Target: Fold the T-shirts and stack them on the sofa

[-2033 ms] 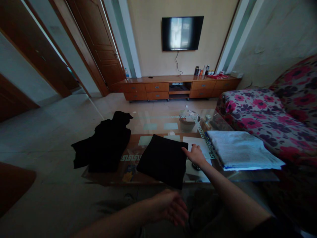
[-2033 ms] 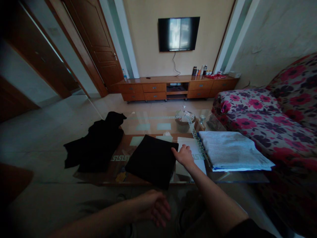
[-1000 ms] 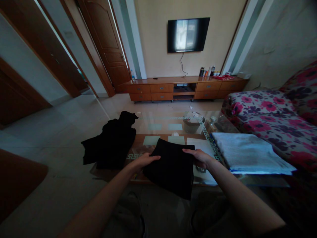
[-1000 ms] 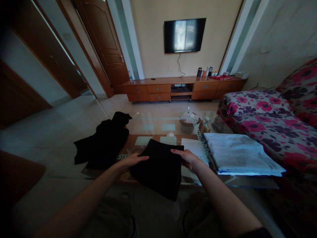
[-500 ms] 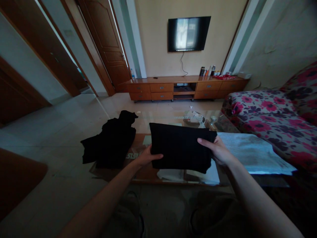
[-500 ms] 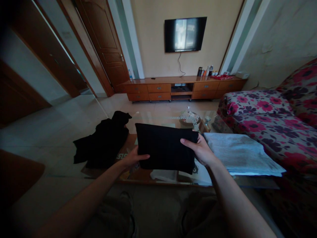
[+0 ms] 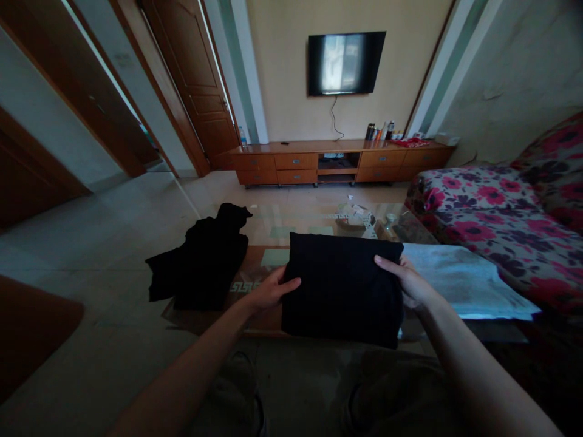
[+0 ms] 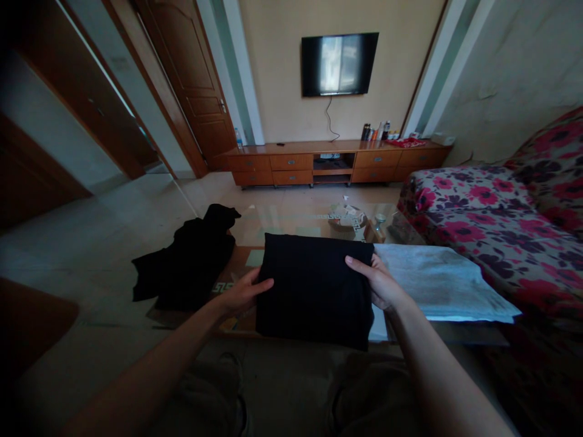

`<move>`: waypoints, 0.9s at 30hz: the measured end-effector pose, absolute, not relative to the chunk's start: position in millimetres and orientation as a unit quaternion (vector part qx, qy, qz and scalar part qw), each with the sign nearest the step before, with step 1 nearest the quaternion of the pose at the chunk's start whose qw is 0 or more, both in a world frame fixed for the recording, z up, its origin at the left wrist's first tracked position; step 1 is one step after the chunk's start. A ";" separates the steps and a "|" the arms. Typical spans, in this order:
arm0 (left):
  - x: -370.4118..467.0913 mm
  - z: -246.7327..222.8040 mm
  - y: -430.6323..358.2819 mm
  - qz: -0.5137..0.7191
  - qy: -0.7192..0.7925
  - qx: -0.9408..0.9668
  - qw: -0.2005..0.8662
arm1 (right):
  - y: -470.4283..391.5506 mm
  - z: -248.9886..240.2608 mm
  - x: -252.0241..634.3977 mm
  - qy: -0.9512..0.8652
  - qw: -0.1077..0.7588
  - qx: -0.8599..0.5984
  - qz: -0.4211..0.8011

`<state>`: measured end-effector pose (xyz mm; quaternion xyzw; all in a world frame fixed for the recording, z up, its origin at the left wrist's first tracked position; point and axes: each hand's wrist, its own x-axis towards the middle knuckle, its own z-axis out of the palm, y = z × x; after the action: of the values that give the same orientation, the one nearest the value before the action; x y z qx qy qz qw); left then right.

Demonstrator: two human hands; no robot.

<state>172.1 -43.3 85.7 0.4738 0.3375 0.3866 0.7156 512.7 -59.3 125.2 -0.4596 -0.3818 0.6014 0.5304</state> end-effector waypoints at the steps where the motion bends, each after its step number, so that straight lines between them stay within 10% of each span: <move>1: 172.0 86.3 -44.1 0.396 0.344 0.472 0.709 | -59.4 123.3 510.9 -0.380 0.524 -0.457 0.610; 27: 161.3 109.8 -24.3 0.468 0.471 0.552 0.504 | -42.5 120.8 482.7 -0.529 0.460 -0.475 0.532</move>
<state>161.3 -24.3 109.8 0.5523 0.4714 0.4679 0.5038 482.7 -42.5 120.8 -0.4748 -0.5290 0.5324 0.4596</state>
